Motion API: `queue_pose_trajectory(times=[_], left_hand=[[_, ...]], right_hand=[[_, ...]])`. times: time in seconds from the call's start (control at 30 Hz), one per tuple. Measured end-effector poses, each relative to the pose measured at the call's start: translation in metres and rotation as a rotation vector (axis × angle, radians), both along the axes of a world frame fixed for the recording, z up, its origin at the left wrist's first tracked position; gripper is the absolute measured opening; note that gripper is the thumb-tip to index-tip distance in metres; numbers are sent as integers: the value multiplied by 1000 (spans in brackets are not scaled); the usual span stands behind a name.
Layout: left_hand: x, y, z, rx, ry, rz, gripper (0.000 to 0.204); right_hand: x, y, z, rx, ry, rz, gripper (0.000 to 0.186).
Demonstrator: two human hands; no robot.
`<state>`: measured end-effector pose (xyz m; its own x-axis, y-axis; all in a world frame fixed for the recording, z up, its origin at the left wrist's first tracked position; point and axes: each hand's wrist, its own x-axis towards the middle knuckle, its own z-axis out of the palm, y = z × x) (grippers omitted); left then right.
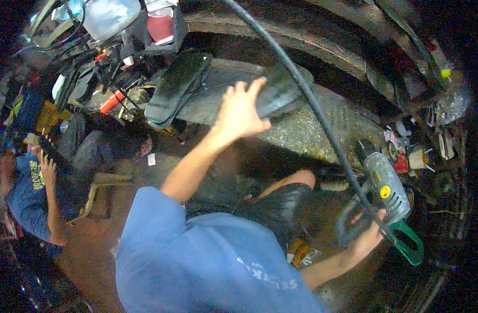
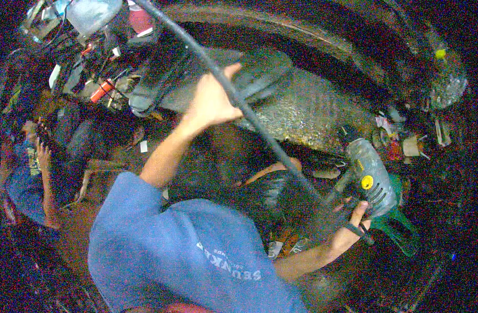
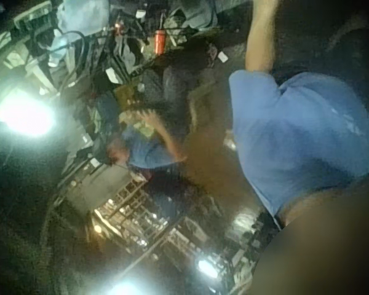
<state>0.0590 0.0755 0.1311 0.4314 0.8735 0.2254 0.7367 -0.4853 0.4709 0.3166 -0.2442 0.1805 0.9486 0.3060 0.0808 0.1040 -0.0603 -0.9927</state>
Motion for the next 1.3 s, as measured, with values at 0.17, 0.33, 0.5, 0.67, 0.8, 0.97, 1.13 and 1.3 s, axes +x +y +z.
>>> queue_pose_trajectory(times=[0.17, 0.33, 0.5, 0.67, 0.8, 0.97, 1.13, 1.3], left_hand=[[-73, 26, 14, 203, 104, 308, 107], [-102, 41, -20, 215, 444, 362, 123], [-111, 55, -44, 317, 284, 251, 124], [-94, 48, -11, 409, 163, 153, 93], [-4, 32, 37, 443, -94, -306, 69], [214, 79, 109, 197, -208, -512, 69], [410, 130, 122, 25, 76, -128, 94], [518, 159, 103, -162, -26, 65, 87]], right_hand=[[10, 5, -8, 2, -59, 60, 45], [1, 9, -4, 23, 29, 69, 43], [-13, 17, 2, 51, 71, 50, 32], [-9, 25, 12, -33, 74, 75, 29], [6, 28, 15, 7, 62, 143, 28], [13, 14, 26, -87, 46, 226, 31], [-5, -1, 37, -183, 32, 133, 38], [3, -8, 44, -132, -120, 132, 36]])
